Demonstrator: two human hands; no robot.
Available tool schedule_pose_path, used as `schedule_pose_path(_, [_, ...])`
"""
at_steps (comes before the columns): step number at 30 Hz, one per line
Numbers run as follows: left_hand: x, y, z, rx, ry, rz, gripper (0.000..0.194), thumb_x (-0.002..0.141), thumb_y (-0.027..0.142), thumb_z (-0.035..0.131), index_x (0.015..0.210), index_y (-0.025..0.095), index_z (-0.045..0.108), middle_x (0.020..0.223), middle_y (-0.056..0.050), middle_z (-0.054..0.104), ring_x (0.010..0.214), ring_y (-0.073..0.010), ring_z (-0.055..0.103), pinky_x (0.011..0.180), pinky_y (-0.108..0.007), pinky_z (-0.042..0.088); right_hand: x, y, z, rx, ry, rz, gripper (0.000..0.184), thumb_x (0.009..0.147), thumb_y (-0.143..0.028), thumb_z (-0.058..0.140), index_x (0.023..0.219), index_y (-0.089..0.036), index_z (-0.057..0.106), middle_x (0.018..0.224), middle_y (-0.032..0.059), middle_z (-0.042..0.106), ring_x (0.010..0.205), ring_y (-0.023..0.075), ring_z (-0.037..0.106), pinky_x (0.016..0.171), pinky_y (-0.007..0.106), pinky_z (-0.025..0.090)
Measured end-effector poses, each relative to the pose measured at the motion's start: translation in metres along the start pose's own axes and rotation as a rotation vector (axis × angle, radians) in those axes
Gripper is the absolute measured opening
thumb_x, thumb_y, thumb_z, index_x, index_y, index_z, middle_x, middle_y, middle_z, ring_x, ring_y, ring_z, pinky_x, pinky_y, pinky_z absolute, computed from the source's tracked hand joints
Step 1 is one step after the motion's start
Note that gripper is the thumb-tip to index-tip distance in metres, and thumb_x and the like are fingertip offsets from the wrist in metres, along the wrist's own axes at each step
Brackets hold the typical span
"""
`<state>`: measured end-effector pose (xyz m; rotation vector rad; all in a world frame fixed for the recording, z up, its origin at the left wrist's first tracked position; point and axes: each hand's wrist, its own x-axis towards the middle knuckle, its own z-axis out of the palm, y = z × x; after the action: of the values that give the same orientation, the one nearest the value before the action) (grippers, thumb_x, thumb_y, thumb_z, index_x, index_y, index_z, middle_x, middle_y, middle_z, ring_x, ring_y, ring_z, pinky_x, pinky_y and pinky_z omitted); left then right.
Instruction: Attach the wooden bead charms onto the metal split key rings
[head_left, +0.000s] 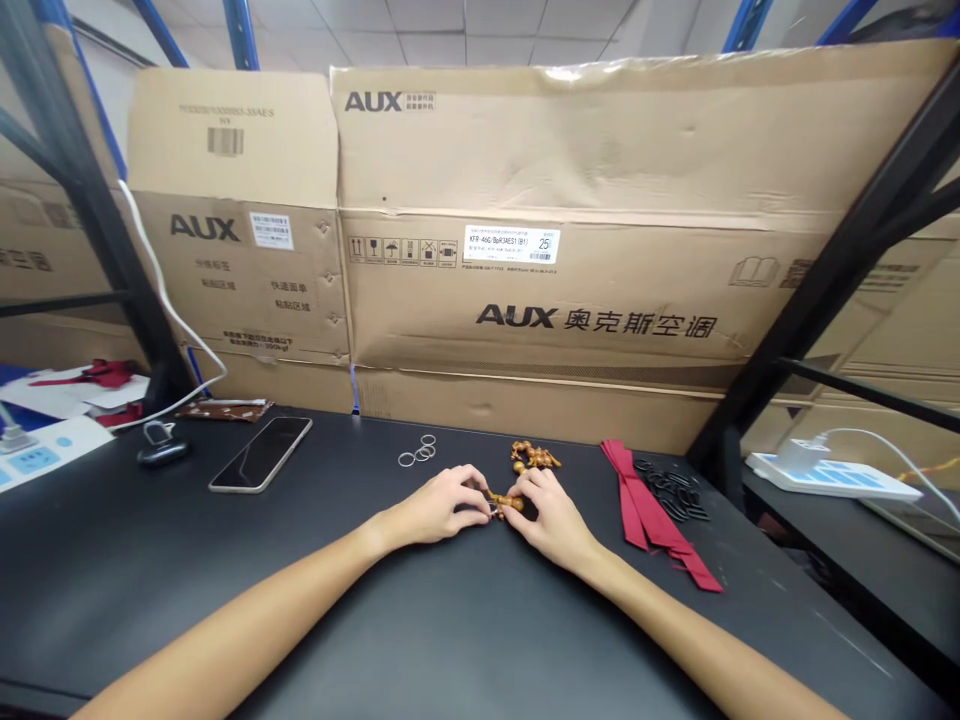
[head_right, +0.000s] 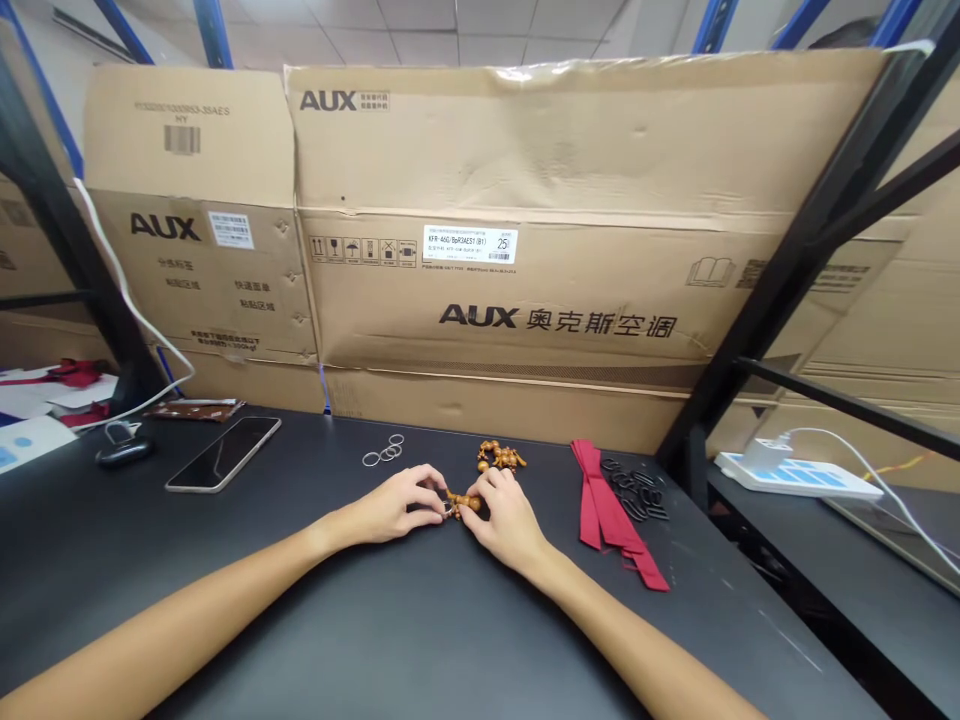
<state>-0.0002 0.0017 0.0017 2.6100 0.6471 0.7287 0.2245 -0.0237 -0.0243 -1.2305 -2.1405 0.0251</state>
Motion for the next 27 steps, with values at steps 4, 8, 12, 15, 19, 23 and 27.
schedule_pose_path(4, [-0.002, 0.000, 0.001, 0.093, -0.001, -0.008, 0.017, 0.084, 0.034, 0.065, 0.096, 0.023, 0.068, 0.114, -0.005, 0.055, 0.102, -0.0202, 0.055, 0.095, -0.034, 0.042, 0.000, -0.002, -0.001, 0.012, 0.002, -0.016, 0.005, 0.083, -0.025, 0.061, 0.083, -0.021, 0.058, 0.085, 0.0043, 0.056, 0.084, 0.0221, 0.051, 0.078, 0.038, 0.047])
schedule_pose_path(8, [-0.002, 0.003, 0.002, 0.101, 0.053, -0.037, 0.021, 0.080, 0.036, 0.068, 0.093, 0.020, 0.065, 0.115, -0.006, 0.055, 0.105, -0.0213, 0.054, 0.095, -0.035, 0.042, 0.000, -0.006, -0.004, 0.032, 0.011, -0.047, 0.004, 0.082, -0.024, 0.061, 0.083, -0.021, 0.058, 0.085, 0.0044, 0.056, 0.083, 0.0217, 0.051, 0.077, 0.037, 0.047])
schedule_pose_path(12, [0.000, 0.010, 0.005, 0.108, 0.100, -0.078, 0.013, 0.084, 0.032, 0.064, 0.086, 0.019, 0.063, 0.113, -0.006, 0.055, 0.104, -0.0211, 0.053, 0.094, -0.035, 0.043, 0.001, -0.009, -0.005, 0.079, 0.019, -0.082, 0.003, 0.082, -0.023, 0.061, 0.084, -0.022, 0.058, 0.087, 0.0049, 0.056, 0.085, 0.0220, 0.052, 0.078, 0.037, 0.048])
schedule_pose_path(15, [0.001, 0.012, 0.008, 0.109, 0.105, -0.079, 0.010, 0.087, 0.028, 0.059, 0.085, 0.019, 0.063, 0.112, -0.006, 0.055, 0.103, -0.0207, 0.053, 0.093, -0.035, 0.043, 0.000, -0.012, -0.007, 0.124, 0.011, -0.123, 0.003, 0.084, -0.023, 0.060, 0.086, -0.022, 0.059, 0.089, 0.0050, 0.056, 0.085, 0.0212, 0.053, 0.078, 0.037, 0.048])
schedule_pose_path(19, [0.001, 0.010, 0.010, 0.121, 0.087, -0.064, 0.011, 0.090, 0.021, 0.052, 0.085, 0.018, 0.061, 0.112, -0.006, 0.055, 0.103, -0.0197, 0.053, 0.093, -0.034, 0.043, 0.000, -0.011, -0.006, 0.111, 0.005, -0.124, 0.003, 0.084, -0.024, 0.059, 0.087, -0.022, 0.059, 0.089, 0.0051, 0.056, 0.085, 0.0213, 0.052, 0.078, 0.037, 0.047])
schedule_pose_path(23, [0.001, 0.010, 0.006, 0.092, 0.054, -0.040, 0.011, 0.091, 0.021, 0.051, 0.088, 0.020, 0.062, 0.114, -0.005, 0.054, 0.104, -0.0191, 0.052, 0.095, -0.033, 0.042, 0.001, -0.004, -0.003, 0.002, 0.036, -0.032, 0.005, 0.084, -0.025, 0.059, 0.081, -0.021, 0.058, 0.084, 0.0052, 0.056, 0.084, 0.0234, 0.051, 0.077, 0.040, 0.046])
schedule_pose_path(27, [0.000, 0.013, 0.005, 0.092, 0.060, -0.049, 0.007, 0.088, 0.026, 0.058, 0.089, 0.020, 0.063, 0.115, -0.006, 0.053, 0.106, -0.0203, 0.052, 0.095, -0.035, 0.042, 0.001, -0.003, -0.004, 0.026, 0.031, -0.036, 0.006, 0.085, -0.026, 0.058, 0.082, -0.021, 0.058, 0.084, 0.0050, 0.056, 0.084, 0.0228, 0.051, 0.078, 0.039, 0.046])
